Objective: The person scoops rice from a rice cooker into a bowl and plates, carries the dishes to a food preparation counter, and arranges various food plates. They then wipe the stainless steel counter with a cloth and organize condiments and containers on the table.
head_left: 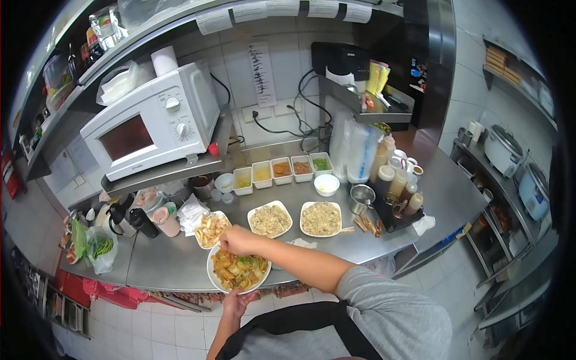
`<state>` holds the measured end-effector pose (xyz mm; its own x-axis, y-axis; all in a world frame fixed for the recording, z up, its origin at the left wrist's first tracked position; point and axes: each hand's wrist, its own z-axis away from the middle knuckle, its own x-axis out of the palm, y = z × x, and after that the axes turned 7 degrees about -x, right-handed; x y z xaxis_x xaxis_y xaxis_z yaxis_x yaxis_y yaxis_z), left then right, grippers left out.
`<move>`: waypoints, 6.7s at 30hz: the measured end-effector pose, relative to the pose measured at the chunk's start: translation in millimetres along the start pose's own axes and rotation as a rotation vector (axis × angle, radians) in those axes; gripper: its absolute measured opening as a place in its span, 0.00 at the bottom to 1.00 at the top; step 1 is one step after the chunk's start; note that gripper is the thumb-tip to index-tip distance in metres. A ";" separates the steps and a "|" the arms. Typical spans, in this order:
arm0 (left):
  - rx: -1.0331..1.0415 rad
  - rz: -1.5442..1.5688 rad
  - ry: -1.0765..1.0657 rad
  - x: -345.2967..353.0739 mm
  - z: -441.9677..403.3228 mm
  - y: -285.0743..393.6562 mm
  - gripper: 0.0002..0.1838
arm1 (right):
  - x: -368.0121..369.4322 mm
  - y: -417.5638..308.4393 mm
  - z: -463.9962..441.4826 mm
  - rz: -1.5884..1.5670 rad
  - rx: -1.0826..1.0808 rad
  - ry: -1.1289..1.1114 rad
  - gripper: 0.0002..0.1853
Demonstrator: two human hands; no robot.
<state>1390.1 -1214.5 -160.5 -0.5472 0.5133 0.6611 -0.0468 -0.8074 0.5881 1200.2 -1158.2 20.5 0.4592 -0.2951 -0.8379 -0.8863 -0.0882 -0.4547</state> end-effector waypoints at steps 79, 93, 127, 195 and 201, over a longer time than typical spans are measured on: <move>0.004 -0.331 -0.167 398.9 -57.9 -172.9 0.25 | -241.9 405.1 752.4 -0.443 1.156 1.840 0.30; 0.207 -0.499 0.297 320.1 -49.2 -174.0 0.09 | -211.4 374.4 756.6 -0.480 1.029 2.079 0.20; 0.971 -1.105 -0.257 441.3 -72.4 -225.5 0.26 | -273.2 188.1 518.5 -0.780 0.223 1.260 0.13; 0.906 -1.415 0.931 425.3 -140.9 -323.4 0.29 | -576.8 715.4 747.6 -0.703 0.755 1.966 0.26; 0.641 0.114 0.669 367.7 -155.0 -287.2 0.32 | -651.7 364.5 550.9 -0.543 -0.062 1.509 0.29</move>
<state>1072.8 -838.9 -158.6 -0.8970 0.0052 0.4421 0.3981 -0.4255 0.8127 611.1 -474.0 234.5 0.2620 -0.8384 0.4780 -0.6640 -0.5160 -0.5412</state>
